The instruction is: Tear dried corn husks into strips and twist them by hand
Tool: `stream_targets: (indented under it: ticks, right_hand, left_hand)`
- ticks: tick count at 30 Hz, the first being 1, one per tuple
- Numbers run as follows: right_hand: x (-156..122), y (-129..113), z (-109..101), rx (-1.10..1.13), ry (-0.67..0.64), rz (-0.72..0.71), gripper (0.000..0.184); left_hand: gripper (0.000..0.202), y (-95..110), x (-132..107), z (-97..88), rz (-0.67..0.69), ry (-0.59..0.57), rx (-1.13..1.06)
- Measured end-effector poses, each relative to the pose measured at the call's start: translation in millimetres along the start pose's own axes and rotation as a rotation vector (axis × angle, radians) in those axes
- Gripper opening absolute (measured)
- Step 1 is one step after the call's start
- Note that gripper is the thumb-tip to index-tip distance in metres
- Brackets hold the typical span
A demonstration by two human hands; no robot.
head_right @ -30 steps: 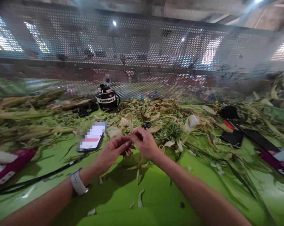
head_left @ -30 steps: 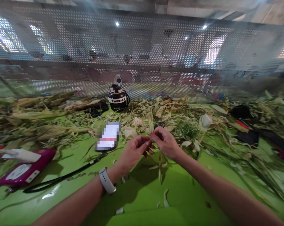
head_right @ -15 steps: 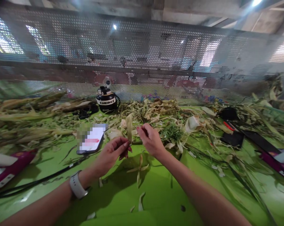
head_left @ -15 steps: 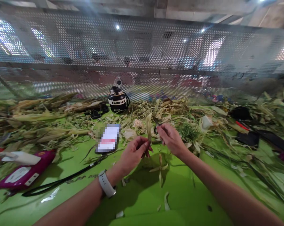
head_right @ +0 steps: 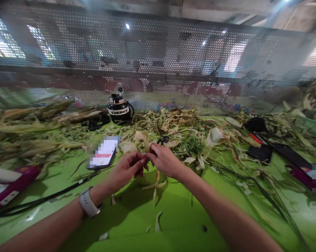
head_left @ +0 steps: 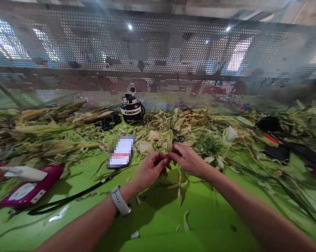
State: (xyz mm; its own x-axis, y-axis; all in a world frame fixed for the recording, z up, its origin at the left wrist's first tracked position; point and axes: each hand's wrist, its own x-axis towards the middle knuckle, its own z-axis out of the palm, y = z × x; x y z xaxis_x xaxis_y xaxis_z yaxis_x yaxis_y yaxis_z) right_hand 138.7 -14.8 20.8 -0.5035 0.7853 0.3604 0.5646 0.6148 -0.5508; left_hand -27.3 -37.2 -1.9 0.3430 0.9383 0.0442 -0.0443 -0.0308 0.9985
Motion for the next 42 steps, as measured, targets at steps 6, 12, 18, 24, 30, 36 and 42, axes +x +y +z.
stream_targets:
  ticks: [6,12,18,24,30,36,42]
  right_hand:
    - [0,6,-1,0.187,-0.12,0.097,0.016]
    - [1,9,-5,0.267,-0.19,0.106,0.014]
    - [2,8,-8,0.282,-0.241,0.101,0.015]
    - [3,12,-22,0.036,-0.181,0.09,0.015]
    - [1,7,-21,0.191,-0.245,0.198,0.026]
    - [1,5,-4,0.051,-0.281,0.088,0.021]
    - [1,4,-9,-0.09,-0.315,0.021,0.018]
  left_hand:
    - [0.027,1,1,-2.3,-0.031,-0.022,0.002]
    - [0.025,-1,3,-3.2,-0.068,-0.037,-0.01]
    - [0.029,-2,4,-4.6,-0.06,-0.056,-0.045]
    - [0.027,-4,5,-5.0,-0.078,-0.062,0.0]
    - [0.025,-6,4,-5.3,-0.011,-0.01,0.04]
    - [0.028,-3,4,-3.8,-0.031,-0.043,-0.003]
    - [0.031,0,4,-2.5,-0.082,-0.061,-0.036]
